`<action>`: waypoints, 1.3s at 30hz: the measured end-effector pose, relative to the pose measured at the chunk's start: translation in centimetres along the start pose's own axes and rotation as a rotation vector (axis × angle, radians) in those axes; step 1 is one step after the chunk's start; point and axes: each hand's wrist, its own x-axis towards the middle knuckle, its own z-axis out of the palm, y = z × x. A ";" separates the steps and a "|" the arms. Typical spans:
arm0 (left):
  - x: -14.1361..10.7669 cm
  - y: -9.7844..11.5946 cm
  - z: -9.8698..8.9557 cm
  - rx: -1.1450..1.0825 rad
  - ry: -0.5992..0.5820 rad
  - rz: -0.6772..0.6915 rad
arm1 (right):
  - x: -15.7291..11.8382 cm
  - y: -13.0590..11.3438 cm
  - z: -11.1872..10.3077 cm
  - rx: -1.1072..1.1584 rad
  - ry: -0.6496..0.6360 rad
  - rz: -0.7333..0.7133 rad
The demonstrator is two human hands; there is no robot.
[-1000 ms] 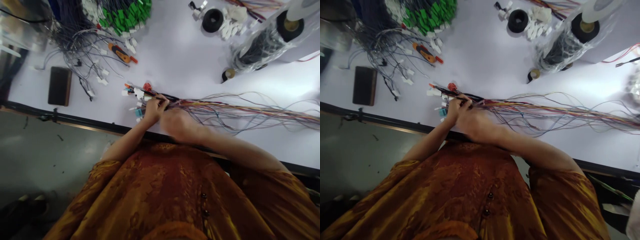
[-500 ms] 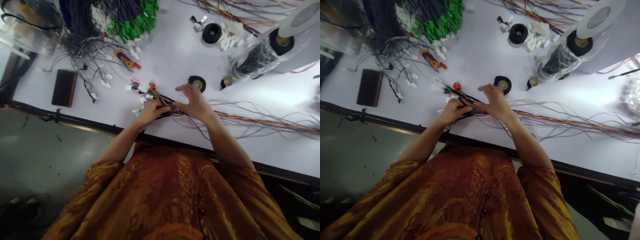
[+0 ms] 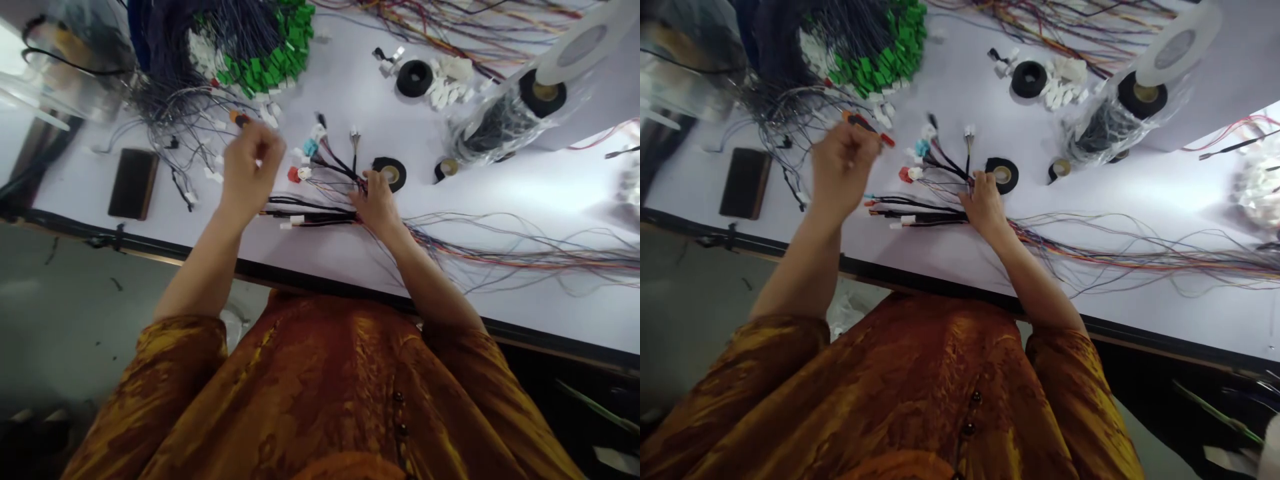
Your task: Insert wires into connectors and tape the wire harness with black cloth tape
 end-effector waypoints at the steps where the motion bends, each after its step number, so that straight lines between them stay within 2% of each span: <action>1: -0.5 -1.4 0.3 0.086 -0.066 -0.011 | -0.3 -0.6 0.1 -0.057 0.034 -0.059; 3: -0.9 -4.4 1.5 0.227 -0.198 -0.035 | -0.6 -2.1 0.4 -0.137 -0.004 -0.135; 5: -0.4 -6.9 3.0 0.354 -0.245 -0.015 | -0.3 -3.7 0.9 -0.190 -0.080 -0.160; 8: 0.9 -8.4 3.8 0.522 -0.316 -0.009 | 1.0 -5.5 2.0 -0.257 -0.149 -0.139; 11: 0.6 -7.5 2.4 0.542 -0.422 -0.023 | 1.3 -6.4 2.7 -0.277 -0.176 -0.187; 13: -0.7 -6.1 0.8 0.418 -0.448 -0.061 | 0.6 -7.1 2.8 -0.248 -0.162 -0.264; 17: -3.3 -3.5 -1.7 0.064 -0.371 -0.140 | -0.9 -8.7 2.5 -0.108 -0.218 -0.368; 20: -3.6 -2.5 -1.9 -0.240 -0.280 -0.157 | -1.1 -9.2 1.8 0.011 -0.254 -0.359; 23: -3.4 -2.1 -0.8 -0.515 -0.201 -0.263 | -1.3 -8.7 1.2 0.041 -0.193 -0.338; 28: -4.1 -1.1 2.5 -0.897 -0.056 -0.528 | -2.2 -8.5 1.4 0.028 -0.129 -0.274; 31: -4.7 -0.9 3.6 -0.980 0.056 -0.548 | -2.6 -8.0 1.8 -0.006 -0.143 -0.288; 34: -4.9 -1.4 3.5 -0.959 0.074 -0.570 | -2.7 -6.0 1.3 -0.004 -0.104 -0.366; 35: -4.8 -1.6 3.4 -0.947 0.082 -0.574 | -2.5 -4.8 0.9 0.023 -0.053 -0.378; 37: -4.8 -1.8 3.2 -0.932 0.102 -0.563 | -1.5 -1.9 -0.3 0.077 0.112 -0.297; 39: -4.6 -1.9 3.1 -0.921 0.113 -0.538 | 0.3 1.3 -1.5 0.043 0.321 -0.019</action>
